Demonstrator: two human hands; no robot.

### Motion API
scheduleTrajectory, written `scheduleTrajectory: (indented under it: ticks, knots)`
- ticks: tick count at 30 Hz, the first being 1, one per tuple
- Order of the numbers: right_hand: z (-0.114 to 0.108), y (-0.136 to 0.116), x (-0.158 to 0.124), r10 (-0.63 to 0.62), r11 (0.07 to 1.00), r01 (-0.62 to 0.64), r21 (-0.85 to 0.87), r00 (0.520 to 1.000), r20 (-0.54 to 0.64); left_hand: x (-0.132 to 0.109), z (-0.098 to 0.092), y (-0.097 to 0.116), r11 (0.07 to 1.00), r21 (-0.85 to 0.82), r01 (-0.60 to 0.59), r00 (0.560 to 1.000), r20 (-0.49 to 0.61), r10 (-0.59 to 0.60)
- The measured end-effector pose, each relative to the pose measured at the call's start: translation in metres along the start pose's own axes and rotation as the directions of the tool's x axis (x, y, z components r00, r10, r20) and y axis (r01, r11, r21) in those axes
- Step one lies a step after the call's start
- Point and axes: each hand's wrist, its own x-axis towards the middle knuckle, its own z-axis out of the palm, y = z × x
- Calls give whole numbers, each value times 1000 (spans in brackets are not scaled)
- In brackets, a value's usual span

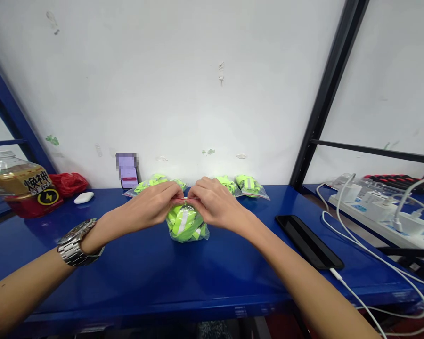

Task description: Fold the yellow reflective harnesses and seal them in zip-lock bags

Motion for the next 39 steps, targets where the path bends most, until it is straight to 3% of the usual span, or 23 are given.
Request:
scheduleTrajectory:
  ticks: [7, 10, 15, 18, 23, 27, 30, 35, 39]
  knots:
    - [-19, 11, -13, 166, 984, -167, 62, 986, 23, -19, -7, -22, 998, -35, 50, 998, 38, -49]
    - [-18, 12, -15, 165, 986, -165, 17, 986, 15, -20, -3, -22, 999, 7, 50, 999, -3, -50]
    - [-6, 18, -16, 178, 977, -192, -96, 975, -133, -14, 2, -20, 999, 44, 14, 991, -131, -8]
    - [-5, 19, -17, 187, 980, -194, -38, 971, -149, -15, 4, -25, 998, -46, 46, 983, -175, -53]
    - [-17, 10, -17, 244, 953, -236, 189, 969, -22, -28, 9, -20, 895, -429, 122, 988, -38, -153]
    - [-36, -11, -19, 160, 950, -193, 245, 976, 147, -43, 23, 1, 853, -509, 113, 988, 145, -44]
    - [-40, -32, -25, 124, 981, -156, 112, 961, 246, -49, 35, 17, 867, -498, 13, 984, 158, 76]
    - [-7, -50, -43, 155, 981, -103, -164, 928, 339, -40, 55, 16, 915, -362, -177, 967, 111, 231]
    - [38, -32, -48, 238, 935, -150, -321, 938, 253, -25, 80, -5, 970, -151, -192, 976, 71, 204]
